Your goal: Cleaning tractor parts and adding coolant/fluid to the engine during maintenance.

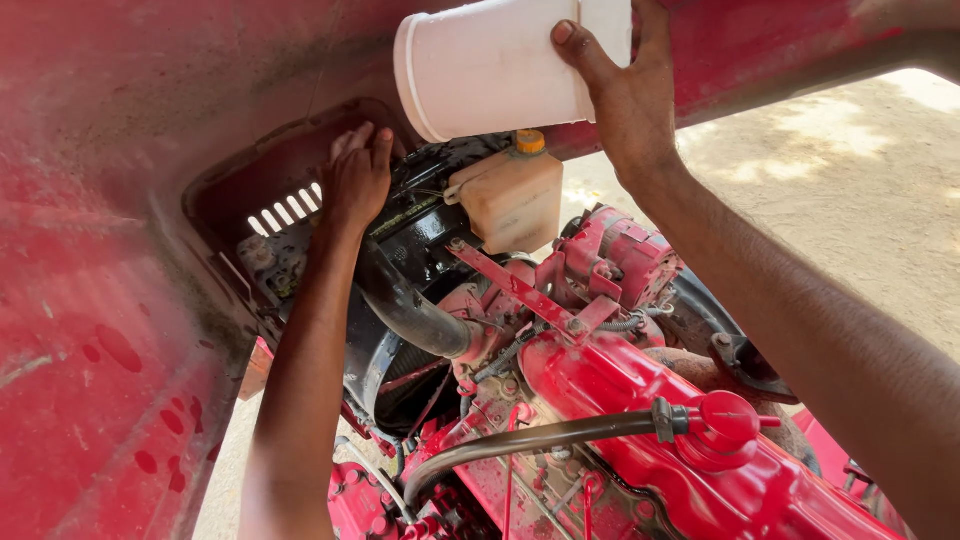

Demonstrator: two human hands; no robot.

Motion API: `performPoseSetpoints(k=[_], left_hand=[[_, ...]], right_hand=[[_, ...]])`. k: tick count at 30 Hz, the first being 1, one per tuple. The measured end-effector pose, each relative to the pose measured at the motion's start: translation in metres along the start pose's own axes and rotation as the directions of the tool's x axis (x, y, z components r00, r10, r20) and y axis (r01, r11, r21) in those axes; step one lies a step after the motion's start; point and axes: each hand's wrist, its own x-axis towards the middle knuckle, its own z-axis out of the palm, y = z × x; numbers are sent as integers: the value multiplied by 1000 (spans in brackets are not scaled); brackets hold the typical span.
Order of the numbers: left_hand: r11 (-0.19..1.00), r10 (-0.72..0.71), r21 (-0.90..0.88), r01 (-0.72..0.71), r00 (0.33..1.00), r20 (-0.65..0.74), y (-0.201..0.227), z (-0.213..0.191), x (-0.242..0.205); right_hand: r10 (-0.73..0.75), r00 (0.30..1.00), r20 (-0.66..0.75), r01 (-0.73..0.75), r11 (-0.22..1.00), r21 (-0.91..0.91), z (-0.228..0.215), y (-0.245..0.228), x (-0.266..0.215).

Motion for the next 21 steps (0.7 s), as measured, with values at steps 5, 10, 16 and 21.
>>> performPoseSetpoints(k=[5, 10, 16, 21], left_hand=[[838, -31, 542, 62, 997, -65, 41, -14, -13], [905, 103, 421, -58, 991, -86, 2, -5, 12], [958, 21, 287, 3, 996, -83, 0, -31, 9], [880, -105, 476, 1, 976, 191, 25, -17, 23]], right_hand=[[-17, 1000, 5, 17, 996, -89, -17, -30, -13], [19, 998, -62, -25, 995, -99, -39, -46, -14], [-64, 997, -31, 61, 995, -83, -41, -42, -18], [-42, 999, -32, 36, 983, -179, -45, -33, -24]])
